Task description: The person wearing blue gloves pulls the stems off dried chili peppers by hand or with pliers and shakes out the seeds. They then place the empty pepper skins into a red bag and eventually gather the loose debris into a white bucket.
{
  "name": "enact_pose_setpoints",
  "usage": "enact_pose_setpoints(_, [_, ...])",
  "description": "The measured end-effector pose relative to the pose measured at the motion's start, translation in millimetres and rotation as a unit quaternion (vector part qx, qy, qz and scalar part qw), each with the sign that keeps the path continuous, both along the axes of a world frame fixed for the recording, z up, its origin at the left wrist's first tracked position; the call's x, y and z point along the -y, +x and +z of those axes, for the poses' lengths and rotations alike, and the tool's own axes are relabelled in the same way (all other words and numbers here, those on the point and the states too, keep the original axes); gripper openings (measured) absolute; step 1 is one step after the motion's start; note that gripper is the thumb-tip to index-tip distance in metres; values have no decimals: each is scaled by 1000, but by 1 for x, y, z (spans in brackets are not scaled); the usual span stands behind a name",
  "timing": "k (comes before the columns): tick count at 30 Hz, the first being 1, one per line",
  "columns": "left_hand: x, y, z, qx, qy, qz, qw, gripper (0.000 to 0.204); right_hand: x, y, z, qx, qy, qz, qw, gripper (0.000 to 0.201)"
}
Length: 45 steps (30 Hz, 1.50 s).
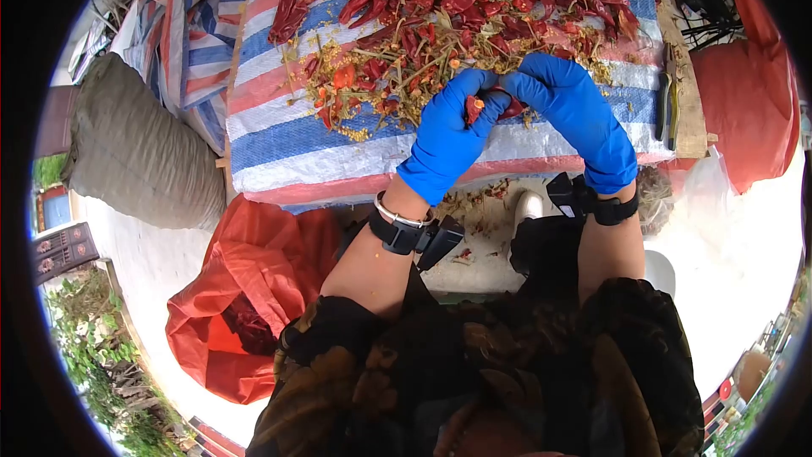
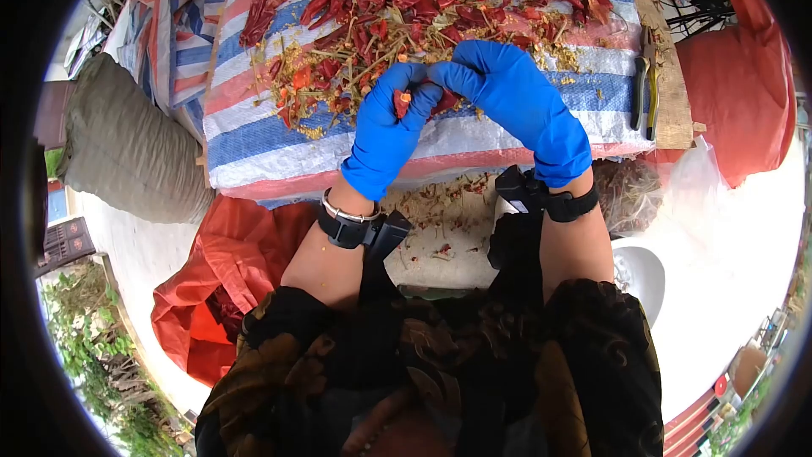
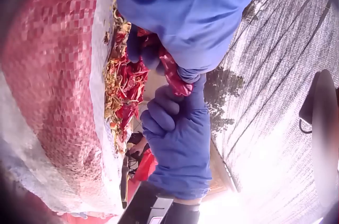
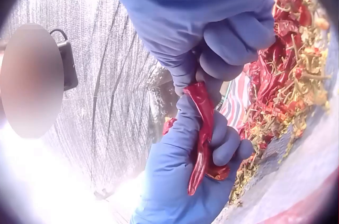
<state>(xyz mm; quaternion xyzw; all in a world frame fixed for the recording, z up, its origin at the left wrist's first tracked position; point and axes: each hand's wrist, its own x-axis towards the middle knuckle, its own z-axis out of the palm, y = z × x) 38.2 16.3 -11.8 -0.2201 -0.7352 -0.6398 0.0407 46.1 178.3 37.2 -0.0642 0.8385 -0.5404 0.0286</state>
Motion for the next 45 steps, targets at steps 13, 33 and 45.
enact_pose_setpoints(13, [1,-1,7,300,347,-13,888,24,33,2,-10,68,-440,-145,884,17])
enact_pose_setpoints(33, [7,0,12,323,412,-244,816,20,-14,-12,-19,101,-438,-133,884,19])
enact_pose_setpoints(45, [23,-21,6,327,428,47,841,21,-26,-10,-8,-291,327,-192,878,34])
